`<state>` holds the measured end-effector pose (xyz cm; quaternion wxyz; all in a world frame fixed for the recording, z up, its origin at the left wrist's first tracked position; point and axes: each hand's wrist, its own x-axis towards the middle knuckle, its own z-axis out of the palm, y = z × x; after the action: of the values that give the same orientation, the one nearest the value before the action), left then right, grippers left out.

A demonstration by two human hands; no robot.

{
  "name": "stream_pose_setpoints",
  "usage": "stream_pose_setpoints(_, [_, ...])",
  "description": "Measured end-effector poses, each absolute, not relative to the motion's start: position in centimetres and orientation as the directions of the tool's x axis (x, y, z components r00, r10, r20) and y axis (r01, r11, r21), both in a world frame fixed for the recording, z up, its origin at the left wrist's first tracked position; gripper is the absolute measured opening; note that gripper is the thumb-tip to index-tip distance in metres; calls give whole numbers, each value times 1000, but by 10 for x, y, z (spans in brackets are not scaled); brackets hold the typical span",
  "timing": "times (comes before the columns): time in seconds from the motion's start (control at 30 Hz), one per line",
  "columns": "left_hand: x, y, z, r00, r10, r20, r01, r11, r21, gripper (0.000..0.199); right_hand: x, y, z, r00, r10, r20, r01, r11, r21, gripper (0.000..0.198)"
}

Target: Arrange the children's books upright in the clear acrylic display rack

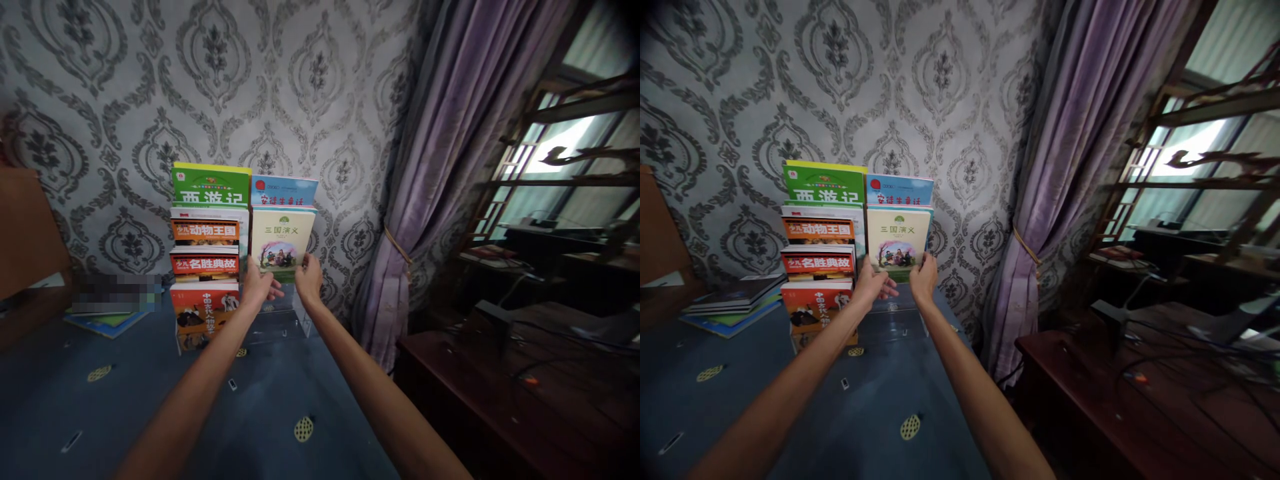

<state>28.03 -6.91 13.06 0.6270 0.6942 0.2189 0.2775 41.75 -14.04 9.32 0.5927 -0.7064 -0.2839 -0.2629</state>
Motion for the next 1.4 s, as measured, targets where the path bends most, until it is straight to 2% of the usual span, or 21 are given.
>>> stream_pose_setpoints(0.33, [284, -79, 131, 736, 667, 118, -12, -162, 987, 96, 413, -141, 91, 688, 68, 723, 724, -131, -677, 46])
stream_pose_setpoints(0.6, [290, -80, 121, 698, 691, 189, -17, -248, 969, 100, 413, -140, 86, 668, 58, 742, 743, -112, -660, 53])
stream_pose_setpoints(0.77, [290, -83, 118, 682, 695, 228, -14, -300, 954, 93, 414, -138, 87, 660, 46, 750, 750, -104, -653, 56])
stream_pose_setpoints(1.03, [288, -89, 122, 689, 685, 239, 8, -337, 942, 72, 419, -134, 85, 678, 17, 735, 733, -89, -674, 64])
stream_pose_setpoints(1.4, [284, -93, 128, 698, 686, 204, 55, -335, 941, 74, 428, -136, 78, 674, 23, 738, 738, -62, -672, 65])
